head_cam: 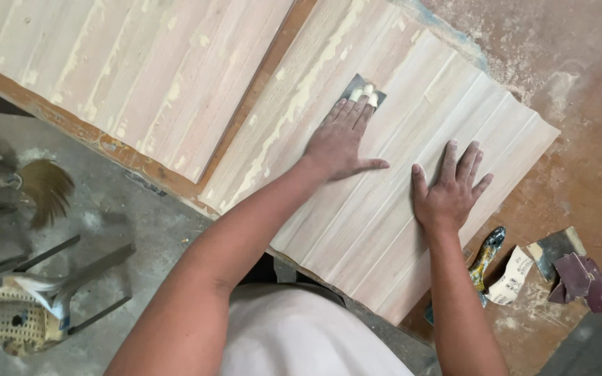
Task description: The person sands the surface of a large, light-colored wooden board using a sanding block held in the right hand. The person moves the sanding block back and forth across the board's surface while stabilizing the board with the left hand.
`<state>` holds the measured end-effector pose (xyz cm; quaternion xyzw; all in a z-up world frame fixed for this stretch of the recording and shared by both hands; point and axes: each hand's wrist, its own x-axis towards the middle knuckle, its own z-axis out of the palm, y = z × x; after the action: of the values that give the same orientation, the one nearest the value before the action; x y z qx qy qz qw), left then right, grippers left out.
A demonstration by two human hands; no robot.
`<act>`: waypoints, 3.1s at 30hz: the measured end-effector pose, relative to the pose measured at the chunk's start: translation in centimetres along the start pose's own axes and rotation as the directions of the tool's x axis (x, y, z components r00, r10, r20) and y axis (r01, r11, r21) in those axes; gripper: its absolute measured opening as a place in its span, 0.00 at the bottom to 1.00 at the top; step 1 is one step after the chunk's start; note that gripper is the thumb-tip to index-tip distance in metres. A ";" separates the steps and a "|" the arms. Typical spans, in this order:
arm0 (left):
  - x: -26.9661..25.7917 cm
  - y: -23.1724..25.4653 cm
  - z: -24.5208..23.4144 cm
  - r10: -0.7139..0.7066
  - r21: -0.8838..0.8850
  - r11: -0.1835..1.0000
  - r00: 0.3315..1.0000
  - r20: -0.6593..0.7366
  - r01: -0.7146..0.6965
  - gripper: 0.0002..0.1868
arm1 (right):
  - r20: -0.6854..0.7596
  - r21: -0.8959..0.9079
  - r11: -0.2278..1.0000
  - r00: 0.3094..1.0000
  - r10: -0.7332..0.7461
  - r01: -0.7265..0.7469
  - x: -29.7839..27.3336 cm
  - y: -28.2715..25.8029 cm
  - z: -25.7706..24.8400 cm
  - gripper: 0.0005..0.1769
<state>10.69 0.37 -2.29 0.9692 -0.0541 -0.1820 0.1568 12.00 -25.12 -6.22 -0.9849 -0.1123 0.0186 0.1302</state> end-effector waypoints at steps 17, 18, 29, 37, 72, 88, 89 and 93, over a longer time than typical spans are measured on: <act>-6.7 1.0 -0.2 -0.017 0.013 1.000 0.992 0.122 0.015 0.64 | 0.025 0.029 0.999 0.999 -0.029 0.028 -0.1 -0.1 -0.7 0.48; -4.4 0.5 1.7 -0.032 0.053 0.998 0.987 0.158 0.024 0.66 | 0.067 0.064 0.998 0.998 -0.015 0.011 -0.4 -0.4 -1.0 0.51; -25.6 0.1 12.3 -0.078 -0.051 0.994 0.946 0.316 0.099 0.70 | -0.013 0.097 0.992 0.997 -0.075 0.076 -0.3 0.3 -0.2 0.48; -17.9 -0.2 11.2 0.006 0.062 0.998 0.999 0.047 -0.009 0.68 | 0.010 0.101 0.993 0.998 -0.056 0.055 -0.7 0.4 -0.5 0.49; -20.4 -13.0 0.1 0.921 -0.557 0.156 0.324 -0.217 -0.816 0.13 | 0.248 0.843 0.470 0.964 0.094 -0.262 -24.0 -28.3 -0.8 0.15; -2.0 -13.2 0.1 0.554 0.047 0.832 0.827 -0.093 -0.553 0.41 | -0.048 -0.015 0.913 0.912 0.407 -0.408 -25.1 -32.7 7.9 0.36; -2.1 -13.2 0.0 0.550 0.042 0.835 0.830 -0.090 -0.548 0.41 | 0.013 -0.047 0.913 0.914 0.406 -0.405 -26.0 -33.1 7.7 0.42; -2.2 -13.1 -0.3 0.541 0.066 0.841 0.837 -0.085 -0.537 0.41 | 0.064 -0.117 0.905 0.906 0.418 -0.409 -26.0 -33.1 8.5 0.49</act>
<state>9.39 13.15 -5.57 0.9255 -0.3204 -0.0806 0.1850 -21.07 2.28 -5.56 -0.9899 0.0926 0.0829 0.0685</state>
